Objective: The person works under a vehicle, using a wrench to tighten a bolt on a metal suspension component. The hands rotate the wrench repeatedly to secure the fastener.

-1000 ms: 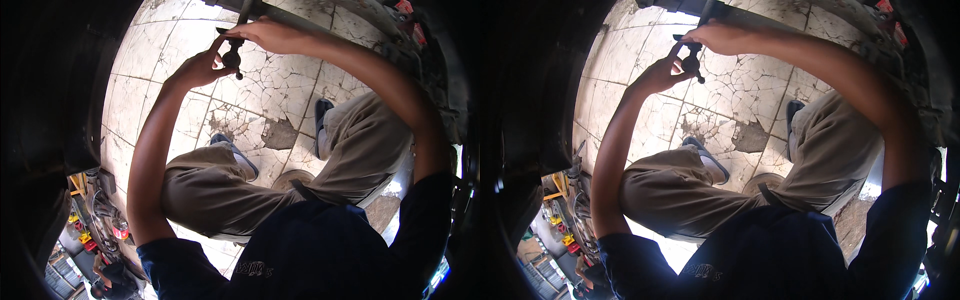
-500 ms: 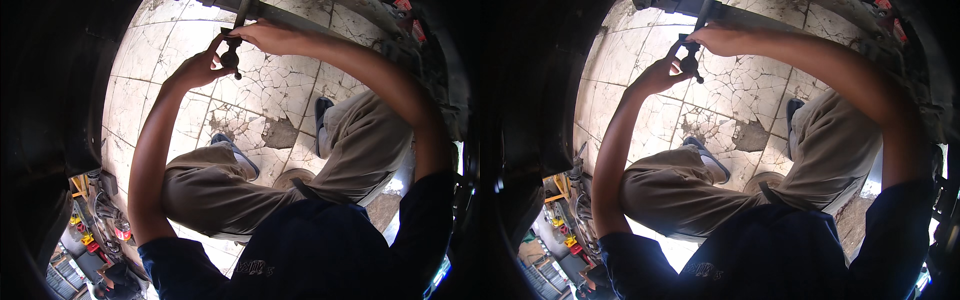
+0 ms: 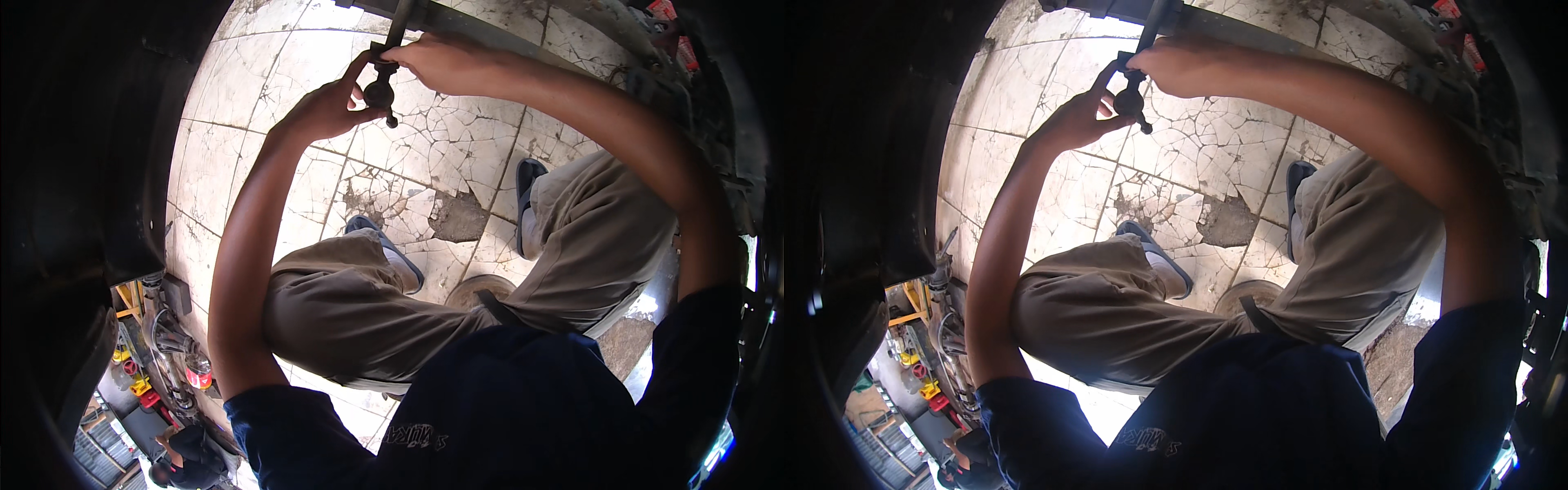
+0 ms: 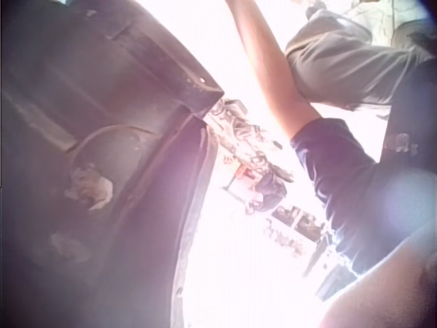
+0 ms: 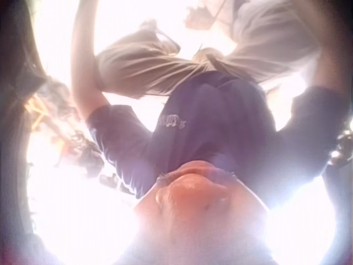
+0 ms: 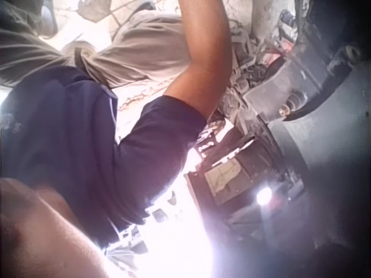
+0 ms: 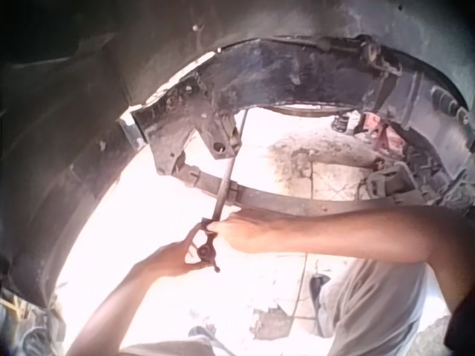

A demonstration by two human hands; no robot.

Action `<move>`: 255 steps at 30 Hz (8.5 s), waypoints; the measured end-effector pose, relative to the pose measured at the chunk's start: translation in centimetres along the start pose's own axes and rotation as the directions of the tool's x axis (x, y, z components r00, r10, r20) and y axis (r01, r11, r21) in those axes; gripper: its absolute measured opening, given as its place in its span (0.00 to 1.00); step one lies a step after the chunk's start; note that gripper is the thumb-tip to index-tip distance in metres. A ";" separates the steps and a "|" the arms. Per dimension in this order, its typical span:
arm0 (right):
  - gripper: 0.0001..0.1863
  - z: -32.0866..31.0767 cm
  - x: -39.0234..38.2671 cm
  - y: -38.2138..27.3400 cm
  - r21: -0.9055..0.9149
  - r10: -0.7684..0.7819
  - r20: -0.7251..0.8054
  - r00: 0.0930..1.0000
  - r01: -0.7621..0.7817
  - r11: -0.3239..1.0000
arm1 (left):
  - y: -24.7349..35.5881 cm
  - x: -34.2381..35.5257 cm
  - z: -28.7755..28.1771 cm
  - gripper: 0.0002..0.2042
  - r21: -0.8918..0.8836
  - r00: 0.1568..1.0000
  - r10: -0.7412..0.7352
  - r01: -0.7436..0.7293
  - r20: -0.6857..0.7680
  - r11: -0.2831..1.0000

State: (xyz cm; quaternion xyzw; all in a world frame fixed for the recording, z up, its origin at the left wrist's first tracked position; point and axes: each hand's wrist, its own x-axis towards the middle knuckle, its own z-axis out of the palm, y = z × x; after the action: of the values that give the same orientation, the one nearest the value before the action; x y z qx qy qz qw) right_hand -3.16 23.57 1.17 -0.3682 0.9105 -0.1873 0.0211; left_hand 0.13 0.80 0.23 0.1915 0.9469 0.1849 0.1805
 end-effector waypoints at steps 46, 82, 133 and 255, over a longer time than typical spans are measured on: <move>0.15 -3.2 -0.5 -3.0 -0.201 -0.059 0.214 0.975 0.103 0.974 | 0.4 -0.5 0.1 0.47 -0.029 1.000 0.000 -0.001 -0.020 1.000; 0.26 0.7 0.4 -0.1 -0.157 -0.362 -0.025 0.932 0.354 0.922 | 0.3 0.0 0.0 0.47 -0.034 1.000 0.015 -0.015 0.003 0.999; 0.23 -0.3 0.2 0.0 -0.423 -0.315 0.111 0.943 0.331 0.843 | 0.6 -0.1 0.0 0.50 -0.005 1.000 0.013 -0.013 0.007 1.000; 0.25 1.3 1.2 2.6 -0.268 -0.383 -0.017 0.924 0.365 0.892 | 0.2 0.6 0.6 0.47 -0.014 0.999 0.029 -0.029 -0.019 0.999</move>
State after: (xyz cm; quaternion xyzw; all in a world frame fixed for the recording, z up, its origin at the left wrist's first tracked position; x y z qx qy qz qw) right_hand -5.52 24.09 -0.87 -0.5291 0.8394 -0.0795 -0.0954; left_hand -0.08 1.39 -0.38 0.2022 0.9443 0.1958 0.1702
